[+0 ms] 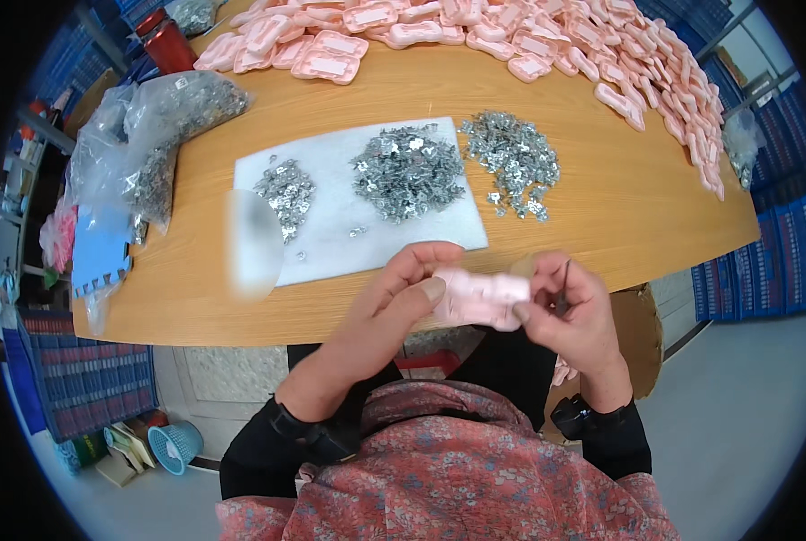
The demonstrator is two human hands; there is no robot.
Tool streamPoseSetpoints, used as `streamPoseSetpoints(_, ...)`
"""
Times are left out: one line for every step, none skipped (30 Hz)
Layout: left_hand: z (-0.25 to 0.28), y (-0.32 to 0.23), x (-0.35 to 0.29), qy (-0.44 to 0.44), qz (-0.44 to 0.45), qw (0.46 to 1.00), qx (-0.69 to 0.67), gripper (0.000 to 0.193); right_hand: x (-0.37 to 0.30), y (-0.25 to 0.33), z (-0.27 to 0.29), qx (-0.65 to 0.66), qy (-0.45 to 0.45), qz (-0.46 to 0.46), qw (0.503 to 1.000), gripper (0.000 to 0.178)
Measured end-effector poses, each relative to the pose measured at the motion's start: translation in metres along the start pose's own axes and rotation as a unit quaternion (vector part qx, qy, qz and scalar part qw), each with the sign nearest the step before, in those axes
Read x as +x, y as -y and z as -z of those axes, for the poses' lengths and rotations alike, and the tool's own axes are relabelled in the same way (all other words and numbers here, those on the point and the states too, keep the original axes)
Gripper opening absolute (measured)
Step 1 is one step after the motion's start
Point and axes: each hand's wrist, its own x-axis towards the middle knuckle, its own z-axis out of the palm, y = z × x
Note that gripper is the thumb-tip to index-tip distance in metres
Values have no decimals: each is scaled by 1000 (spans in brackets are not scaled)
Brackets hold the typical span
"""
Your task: The person sits on the floor in a workshop and assembles small pink plastic components. Using a thin metal tool, they insert small silver metal pieces into the pink plastic parts one by one. The person handles the parts individually, placing the finished items into a cardboard box.
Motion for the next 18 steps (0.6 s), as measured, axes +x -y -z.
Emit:
streamPoseSetpoints(7, -8, -2, 47, 30, 998, 3, 41, 0, 1, 4, 17, 53, -31, 998, 31)
streamPoseSetpoints(13, -17, -3, 93, 59, 994, 7, 43, 1, 7, -4, 15, 89, -23, 996, 30)
streamPoseSetpoints(17, -22, -5, 140, 89, 986, 10, 45, 2, 11, -12, 14, 124, -15, 992, 30)
streamPoseSetpoints(17, -19, -3, 175, 73, 981, 26, 55, 6, 17, -20, 2, 153, -6, 988, 27)
streamPoseSetpoints(22, -19, -6, 206, 111, 972, -9, 57, 11, 20, -25, -9, 182, 4, 983, 25)
streamPoseSetpoints(30, -20, -10, 237, 149, 959, -43, 58, 16, 22, -26, -19, 172, 25, 985, 22)
streamPoseSetpoints(37, -18, -15, 267, 187, 942, -78, 60, 22, 20, -28, -27, 162, 45, 985, 19)
streamPoseSetpoints(40, -9, -23, 236, 145, 955, -110, 60, 28, 20, -31, -34, 153, 64, 986, 17)
streamPoseSetpoints(43, -8, -31, 217, 141, 960, -109, 60, 33, 23, -35, -30, 123, 51, 991, 17)
streamPoseSetpoints(47, -7, -37, 197, 137, 965, -110, 61, 40, 26, -42, -27, 94, 37, 994, 18)
streamPoseSetpoints(51, -5, -43, 177, 133, 969, -111, 62, 46, 31, -49, -23, 66, 23, 997, 20)
streamPoseSetpoints(55, -3, -50, 165, 141, 968, -125, 61, 51, 38, -55, -78, 85, 3, 993, 21)
streamPoseSetpoints(58, -1, -58, 151, 148, 967, -141, 61, 58, 37, -65, -136, 106, 50, 984, 20)
streamPoseSetpoints(60, 1, -63, 143, 157, 965, -154, 60, 65, 30, -74, -192, 121, 95, 969, 19)
streamPoseSetpoints(61, 2, -67, 133, 156, 964, -168, 64, 72, 26, -83, -246, 136, 141, 949, 19)
streamPoseSetpoints(62, 3, -71, 122, 153, 963, -183, 67, 79, 27, -95, -269, 157, 186, 932, 17)
streamPoseSetpoints(64, 3, -75, 112, 152, 962, -196, 70, 86, 26, -107, -276, 163, 201, 925, 16)
streamPoseSetpoints(66, 4, -79, 114, 138, 962, -208, 65, 93, 24, -120, -283, 170, 217, 919, 15)
